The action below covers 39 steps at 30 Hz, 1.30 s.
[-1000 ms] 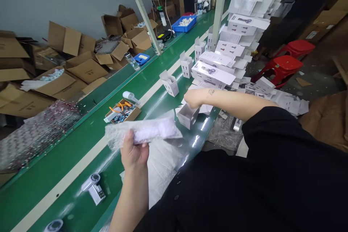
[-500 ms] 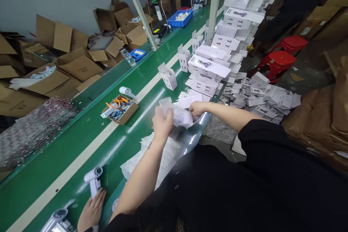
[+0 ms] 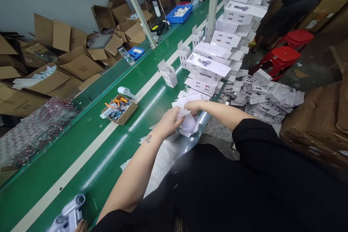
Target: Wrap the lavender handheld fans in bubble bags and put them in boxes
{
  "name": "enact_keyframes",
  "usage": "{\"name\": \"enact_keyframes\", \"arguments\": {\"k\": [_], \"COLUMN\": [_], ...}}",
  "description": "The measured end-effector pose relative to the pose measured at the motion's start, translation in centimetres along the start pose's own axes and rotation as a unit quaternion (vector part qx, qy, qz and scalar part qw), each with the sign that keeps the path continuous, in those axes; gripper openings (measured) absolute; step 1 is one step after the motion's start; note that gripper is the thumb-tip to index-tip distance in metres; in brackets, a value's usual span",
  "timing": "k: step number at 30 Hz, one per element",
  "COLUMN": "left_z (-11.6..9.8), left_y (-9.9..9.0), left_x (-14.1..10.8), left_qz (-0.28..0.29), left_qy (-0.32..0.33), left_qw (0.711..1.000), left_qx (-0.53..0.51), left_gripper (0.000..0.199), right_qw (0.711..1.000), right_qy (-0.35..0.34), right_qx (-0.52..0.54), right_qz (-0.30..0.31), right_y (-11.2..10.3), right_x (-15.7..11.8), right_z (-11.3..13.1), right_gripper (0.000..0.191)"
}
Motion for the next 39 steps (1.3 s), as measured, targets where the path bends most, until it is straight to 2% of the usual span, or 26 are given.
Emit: {"name": "enact_keyframes", "arguments": {"k": [2,5,7,9,10,11,13,14,15,16,18,19,20,22,23,25,28,30,32,34,36,39], "left_z": [0.5,1.2,1.2,0.7,0.5,0.3,0.4,0.5,0.6,0.7,0.8,0.8,0.7,0.5,0.4,-0.1,-0.9,-0.2,1.9,4.9,7.7,10.5], "left_y": [1.3,3.2,3.4,2.8,2.6,2.7,3.5,4.0,4.5,4.8,5.4,5.7,6.0,6.0,5.7,4.0,0.0,-2.4,-3.2,-2.0,0.7,6.0], "left_x": [0.7,0.9,0.5,-0.1,-0.4,-0.7,-1.1,-1.2,-1.2,-0.9,-0.1,0.4,0.9,1.4,1.4,0.3,-4.3,-8.9,-13.8,-18.6,-22.7,-27.4], "left_qz": [0.003,0.051,0.061,0.056,0.069,0.097,0.167,0.185,0.185,0.169,0.132,0.127,0.134,0.159,0.165,0.13,-0.025,-0.158,-0.277,-0.369,-0.457,-0.565], "left_qy": [-0.084,-0.18,-0.189,-0.154,-0.132,-0.113,-0.093,-0.087,-0.083,-0.079,-0.066,-0.057,-0.048,-0.04,-0.04,-0.03,0.019,0.0,-0.087,-0.214,-0.311,-0.371], "left_qw": [0.995,0.981,0.979,0.985,0.986,0.984,0.974,0.97,0.97,0.972,0.978,0.98,0.98,0.978,0.978,0.984,0.998,0.986,0.944,0.87,0.759,0.568], "left_qx": [0.048,0.053,0.036,0.056,0.077,0.097,0.123,0.13,0.136,0.142,0.146,0.143,0.137,0.126,0.124,0.117,0.046,-0.053,-0.154,-0.246,-0.343,-0.469], "left_gripper": [0.027,0.037,0.044,0.043,0.038,0.034,0.027,0.025,0.025,0.025,0.026,0.026,0.025,0.023,0.023,0.024,0.028,0.028,0.023,0.022,0.024,0.025], "right_qw": [1.0,1.0,0.997,0.979,0.956,0.92,0.82,0.774,0.744,0.73,0.718,0.712,0.707,0.709,0.724,0.785,0.884,0.928,0.959,0.973,0.976,0.979], "right_qy": [0.008,0.005,-0.02,-0.039,-0.036,-0.023,0.012,0.021,0.02,0.009,-0.01,-0.017,-0.019,0.007,0.032,0.084,0.094,0.075,0.048,0.014,-0.021,-0.062], "right_qx": [-0.008,0.008,0.071,0.198,0.276,0.353,0.482,0.529,0.57,0.6,0.641,0.655,0.663,0.656,0.633,0.547,0.386,0.29,0.185,0.086,0.025,-0.004], "right_qz": [-0.003,0.007,0.014,-0.031,-0.089,-0.166,-0.307,-0.346,-0.348,-0.326,-0.27,-0.252,-0.245,-0.258,-0.27,-0.279,-0.246,-0.222,-0.21,-0.212,-0.214,-0.193], "right_y": [-0.5,-0.9,-1.0,-1.3,-1.4,-1.3,0.1,1.5,3.2,5.0,8.3,9.4,10.1,10.3,9.8,8.3,4.9,2.0,-1.6,-5.9,-10.4,-16.2], "right_x": [0.4,1.4,1.8,1.5,1.0,0.0,-2.8,-4.2,-5.3,-5.9,-6.2,-5.9,-5.3,-3.7,-3.1,-2.3,-2.9,-3.9,-4.7,-4.6,-3.2,1.1], "right_z": [0.4,0.7,0.5,-0.2,-0.9,-1.8,-3.3,-3.6,-3.4,-2.7,-0.6,0.5,1.5,2.5,2.5,2.0,1.6,2.3,3.9,5.7,7.0,7.2], "right_gripper": [0.025,0.021,0.018,0.017,0.018,0.019,0.019,0.02,0.026,0.039,0.075,0.085,0.086,0.064,0.05,0.032,0.029,0.028,0.025,0.022,0.021,0.02]}}
Point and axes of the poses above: each hand's wrist, its own x-axis towards the middle knuckle, its own y-axis out of the palm, z = x × y, the point moved 5 cm from there along x, towards the middle knuckle, and after that the axes turned 10 degrees about z, right-handed, at the moved point
